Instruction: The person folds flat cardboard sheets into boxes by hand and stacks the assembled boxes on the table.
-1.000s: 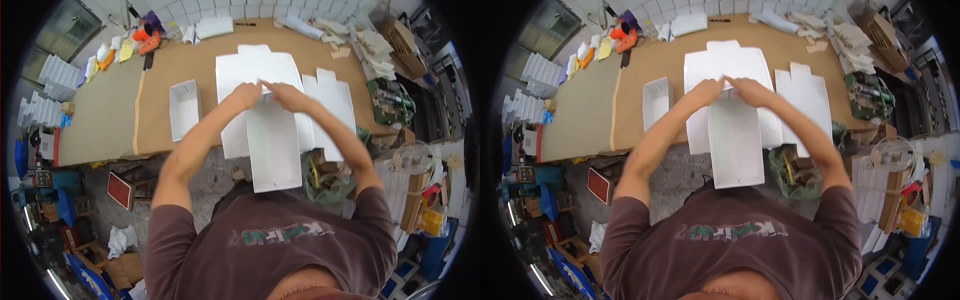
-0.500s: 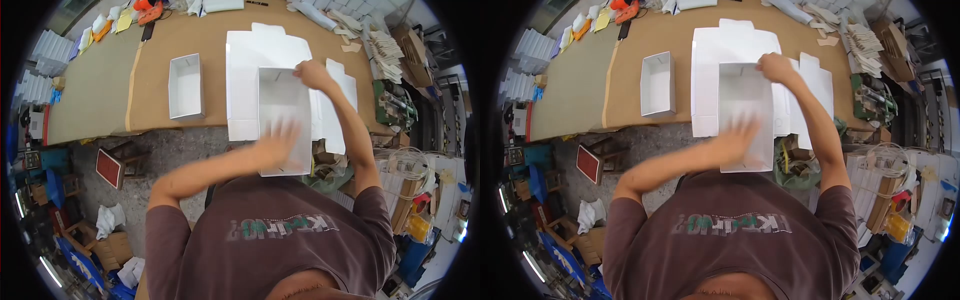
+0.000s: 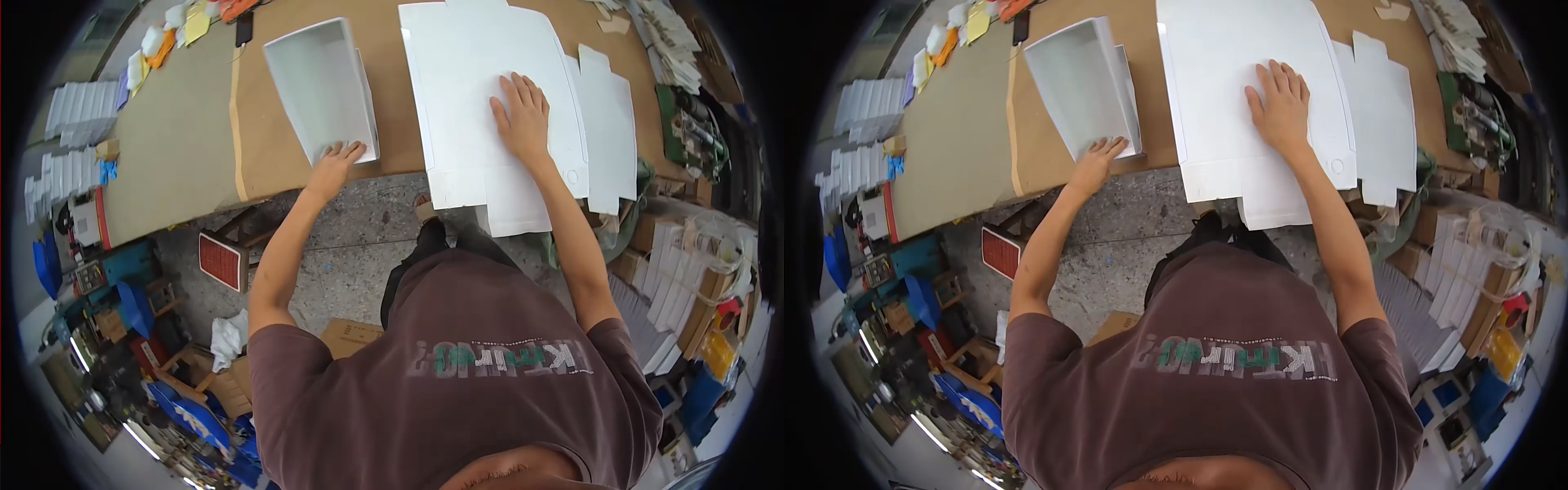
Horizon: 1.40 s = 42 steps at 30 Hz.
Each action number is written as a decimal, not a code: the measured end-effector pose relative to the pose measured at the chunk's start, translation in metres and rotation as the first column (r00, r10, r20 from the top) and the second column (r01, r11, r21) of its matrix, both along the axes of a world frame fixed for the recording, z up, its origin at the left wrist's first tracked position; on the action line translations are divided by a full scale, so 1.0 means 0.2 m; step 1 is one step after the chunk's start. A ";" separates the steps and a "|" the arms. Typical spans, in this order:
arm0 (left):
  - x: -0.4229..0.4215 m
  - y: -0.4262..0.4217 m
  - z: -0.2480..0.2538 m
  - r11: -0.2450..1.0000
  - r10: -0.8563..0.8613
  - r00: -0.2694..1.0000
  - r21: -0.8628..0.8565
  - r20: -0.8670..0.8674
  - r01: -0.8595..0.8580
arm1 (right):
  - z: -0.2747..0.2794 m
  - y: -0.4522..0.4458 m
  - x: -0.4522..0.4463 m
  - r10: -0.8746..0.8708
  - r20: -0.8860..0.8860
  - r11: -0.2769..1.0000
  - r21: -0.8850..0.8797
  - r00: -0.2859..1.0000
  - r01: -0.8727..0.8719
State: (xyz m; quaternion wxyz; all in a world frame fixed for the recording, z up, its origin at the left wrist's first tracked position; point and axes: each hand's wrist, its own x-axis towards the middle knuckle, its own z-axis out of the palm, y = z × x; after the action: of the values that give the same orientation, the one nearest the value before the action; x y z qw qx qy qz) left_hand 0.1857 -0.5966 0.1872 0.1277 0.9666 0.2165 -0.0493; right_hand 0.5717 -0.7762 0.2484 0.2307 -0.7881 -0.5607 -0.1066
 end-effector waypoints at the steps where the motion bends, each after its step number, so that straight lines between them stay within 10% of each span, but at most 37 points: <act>1: 0.02 0.01 0.00 0.991 0.045 0.998 -0.130 0.039 -0.040 | 0.00 0.01 0.01 -0.016 -0.009 1.000 -0.003 1.000 0.016; 8: 0.23 0.09 -0.09 0.939 0.126 0.902 -0.244 -0.412 -0.242 | 0.00 0.04 -0.02 -0.074 -0.005 0.997 -0.013 0.997 0.074; 12: 0.12 0.17 -0.25 0.968 -0.057 0.967 -0.252 -0.250 -0.008 | -0.03 0.00 0.01 -0.023 -0.054 0.999 0.040 0.998 0.025; 13: 0.16 0.08 -0.21 0.980 0.150 0.910 -0.064 -0.386 -0.189 | -0.09 -0.06 0.06 0.057 -0.244 0.993 0.113 0.968 -0.030; 16: 0.46 -0.29 0.41 0.942 0.330 0.742 -0.258 0.583 -0.216 | 0.07 -0.36 0.15 -0.023 -0.333 0.971 0.217 0.943 0.101; 18: 0.57 -0.57 0.81 0.994 -0.027 0.926 -0.091 0.377 0.066 | 0.03 -0.59 0.15 -0.116 -0.324 0.985 0.083 0.939 0.151; 22: 0.58 -0.65 0.58 0.982 -0.181 0.935 0.001 0.305 0.190 | 0.29 -0.72 -0.11 -0.058 -0.115 0.996 0.056 0.992 0.065; 26: 0.61 -0.47 0.60 0.708 0.227 0.962 -0.704 0.151 -0.057 | 0.66 -0.60 -0.54 0.576 -0.397 0.817 0.265 0.714 -0.512; 27: 0.64 -0.41 0.53 0.655 0.298 0.954 -0.735 0.042 -0.173 | 0.69 -0.56 -0.64 0.476 -0.700 0.732 -0.021 0.533 -0.681; 28: 0.66 -0.39 0.50 0.589 0.363 0.929 -0.754 -0.074 -0.291 | 0.62 -0.54 -0.75 0.441 -0.559 0.783 -0.144 0.703 -0.606; 30: 0.76 -0.54 0.96 0.940 0.088 0.895 -0.333 0.438 0.070 | 0.32 -0.45 -0.90 0.329 -0.198 0.871 -0.315 0.923 -0.377; 32: 0.78 -0.67 1.48 0.977 0.044 0.769 -0.189 0.637 0.100 | -0.10 -0.40 -0.68 0.385 0.074 0.861 -0.388 0.920 -0.329; 33: 0.76 -0.70 1.61 0.995 -0.054 0.689 -0.019 0.723 0.098 | 0.19 -0.57 -0.52 0.211 -0.582 0.958 -0.037 0.785 -0.285; 34: 0.73 -0.69 1.66 0.997 -0.036 0.692 -0.021 0.721 0.074 | 0.20 -0.66 -0.34 0.106 -0.637 0.957 -0.144 0.764 -0.252; 36: 0.68 -0.66 1.64 0.999 0.014 0.726 -0.047 0.687 0.025 | 0.30 -0.85 -0.20 0.038 -0.561 0.907 -0.329 0.827 -0.264; 38: 0.67 -0.62 1.39 0.848 0.413 0.796 -0.506 0.443 -0.158 | 0.63 -1.07 -0.26 0.201 -0.398 0.846 -0.391 0.895 -0.363; 39: 0.68 -0.60 1.22 0.733 0.512 0.822 -0.626 0.250 -0.266 | 0.79 -1.08 -0.31 0.335 -0.611 0.786 -0.238 0.717 -0.570; 42: 0.71 -0.60 0.73 0.782 0.469 0.881 -0.491 0.058 -0.384 | 0.83 -0.94 -0.48 0.441 -0.671 0.665 -0.201 0.596 -0.719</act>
State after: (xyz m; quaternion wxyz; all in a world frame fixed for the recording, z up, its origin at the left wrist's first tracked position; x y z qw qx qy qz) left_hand 0.3273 -0.7164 0.3325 0.3824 0.8330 0.3995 0.0166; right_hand 0.4758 -0.9642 0.4152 0.2186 -0.5765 -0.7045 0.3513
